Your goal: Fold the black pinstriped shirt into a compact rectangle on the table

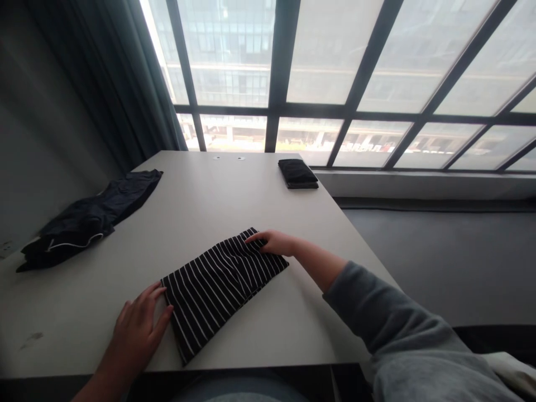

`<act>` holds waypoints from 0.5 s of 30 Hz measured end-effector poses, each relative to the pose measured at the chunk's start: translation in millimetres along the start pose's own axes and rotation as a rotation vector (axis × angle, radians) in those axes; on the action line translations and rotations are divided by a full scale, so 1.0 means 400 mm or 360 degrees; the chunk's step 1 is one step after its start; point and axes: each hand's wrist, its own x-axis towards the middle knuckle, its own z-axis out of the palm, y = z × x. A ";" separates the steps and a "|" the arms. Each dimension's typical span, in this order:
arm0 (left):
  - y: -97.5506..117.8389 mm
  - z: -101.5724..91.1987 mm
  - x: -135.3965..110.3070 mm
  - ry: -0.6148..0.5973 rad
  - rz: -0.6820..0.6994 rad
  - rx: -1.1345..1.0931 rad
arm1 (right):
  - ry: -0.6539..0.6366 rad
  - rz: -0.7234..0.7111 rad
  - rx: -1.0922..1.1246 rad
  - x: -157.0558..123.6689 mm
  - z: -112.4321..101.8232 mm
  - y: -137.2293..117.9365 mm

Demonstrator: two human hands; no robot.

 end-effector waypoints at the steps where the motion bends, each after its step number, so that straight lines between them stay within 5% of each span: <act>1: -0.001 0.004 -0.001 0.0011 0.0019 0.0013 | -0.0024 -0.0033 -0.0070 0.030 -0.031 -0.006; 5: -0.009 0.018 -0.006 0.0049 0.0093 0.0070 | -0.0164 -0.0221 -0.0368 0.127 -0.128 -0.035; 12: -0.068 0.050 -0.026 0.0097 0.0224 0.0187 | -0.0406 -0.0419 -0.0660 0.251 -0.219 -0.117; 15: -0.097 0.062 -0.030 0.0145 0.0332 0.0250 | -0.0322 -0.0481 -0.0794 0.300 -0.315 -0.173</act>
